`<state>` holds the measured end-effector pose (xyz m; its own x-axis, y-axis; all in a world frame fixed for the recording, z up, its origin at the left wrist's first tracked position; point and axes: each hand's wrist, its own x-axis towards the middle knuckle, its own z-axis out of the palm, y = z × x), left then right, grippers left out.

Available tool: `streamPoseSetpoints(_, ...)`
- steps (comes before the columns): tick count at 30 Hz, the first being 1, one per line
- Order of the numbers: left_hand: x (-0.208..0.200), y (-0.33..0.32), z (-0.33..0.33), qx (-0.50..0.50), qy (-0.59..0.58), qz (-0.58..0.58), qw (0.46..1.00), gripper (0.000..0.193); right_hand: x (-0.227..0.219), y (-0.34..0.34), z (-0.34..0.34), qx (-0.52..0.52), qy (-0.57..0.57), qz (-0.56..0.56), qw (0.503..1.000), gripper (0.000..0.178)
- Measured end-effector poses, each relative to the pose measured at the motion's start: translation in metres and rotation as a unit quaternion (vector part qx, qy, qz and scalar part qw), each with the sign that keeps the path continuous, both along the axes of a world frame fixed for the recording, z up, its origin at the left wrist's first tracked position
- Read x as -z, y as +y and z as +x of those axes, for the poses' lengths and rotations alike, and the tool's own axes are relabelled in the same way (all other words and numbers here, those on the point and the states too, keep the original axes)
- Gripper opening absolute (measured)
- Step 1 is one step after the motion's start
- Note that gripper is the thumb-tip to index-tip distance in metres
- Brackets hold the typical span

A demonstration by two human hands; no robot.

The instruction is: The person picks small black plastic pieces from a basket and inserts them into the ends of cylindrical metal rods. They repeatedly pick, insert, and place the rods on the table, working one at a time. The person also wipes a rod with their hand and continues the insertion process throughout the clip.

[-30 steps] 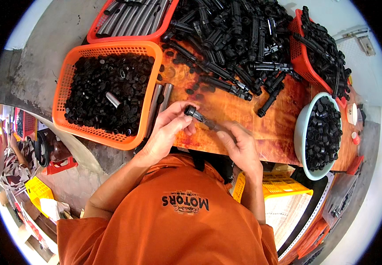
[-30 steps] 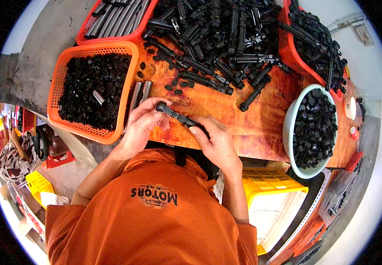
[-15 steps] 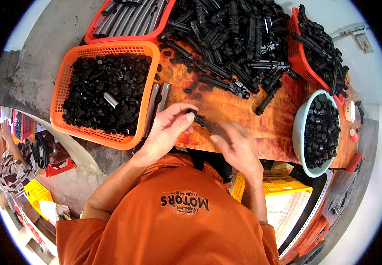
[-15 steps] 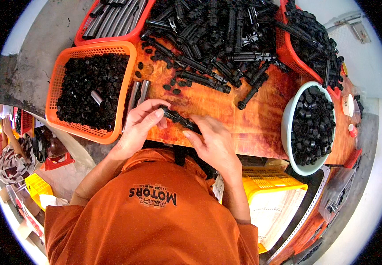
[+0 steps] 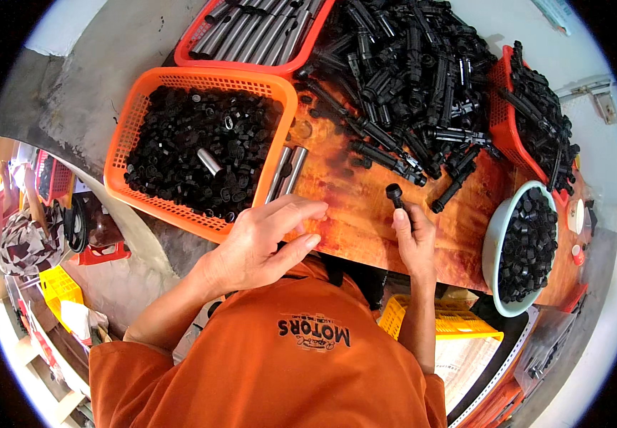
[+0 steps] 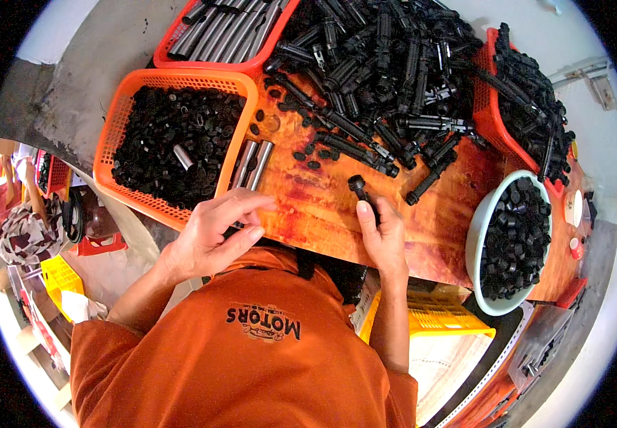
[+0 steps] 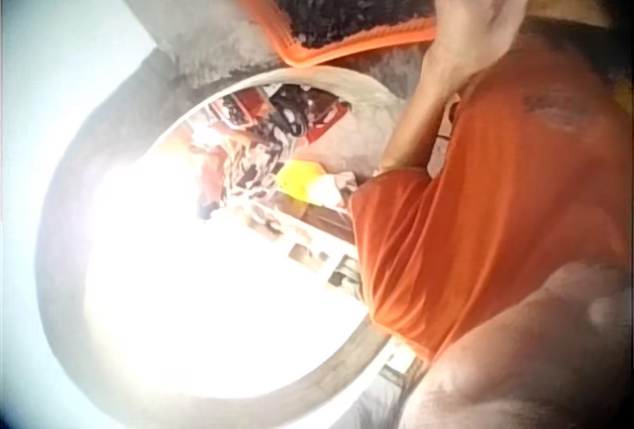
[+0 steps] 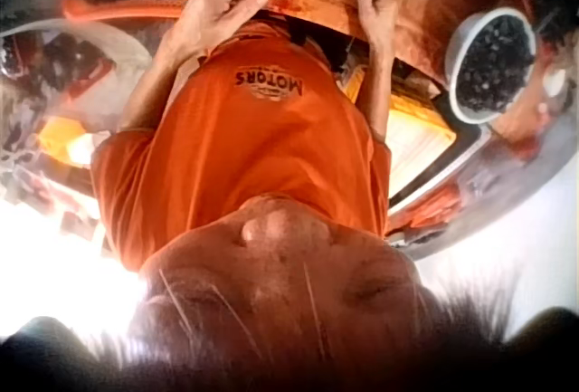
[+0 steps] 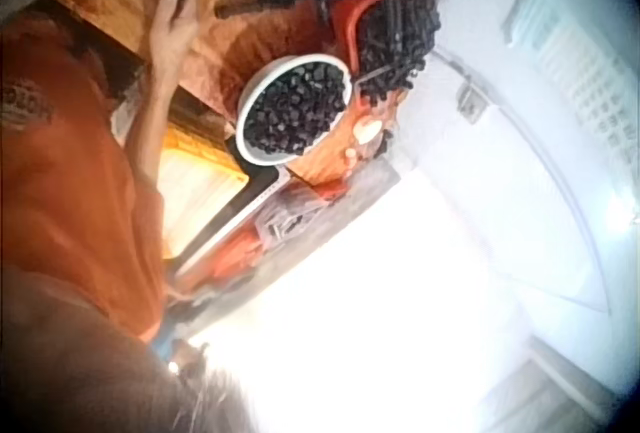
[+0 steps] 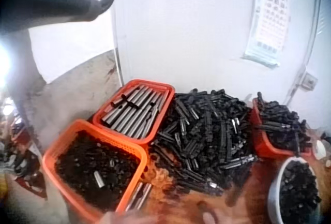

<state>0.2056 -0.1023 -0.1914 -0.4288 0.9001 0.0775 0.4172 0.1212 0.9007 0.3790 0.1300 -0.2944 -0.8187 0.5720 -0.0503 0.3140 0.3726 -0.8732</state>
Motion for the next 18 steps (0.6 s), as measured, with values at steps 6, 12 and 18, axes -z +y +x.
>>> streamPoseSetpoints(6,-0.003,-0.009,0.000,0.040,0.110,0.022,0.993,0.023,0.003,0.000,-0.006,0.005,0.030,-0.055,0.998,0.034)
streamPoseSetpoints(12,-0.009,-0.028,-0.059,-0.146,0.154,-0.037,0.977,0.018,-0.003,-0.004,-0.009,0.041,0.032,-0.088,0.995,0.033)
streamPoseSetpoints(18,0.005,-0.040,-0.115,-0.236,0.280,-0.066,0.928,0.018,0.000,-0.003,-0.008,0.034,0.030,-0.070,0.997,0.031)
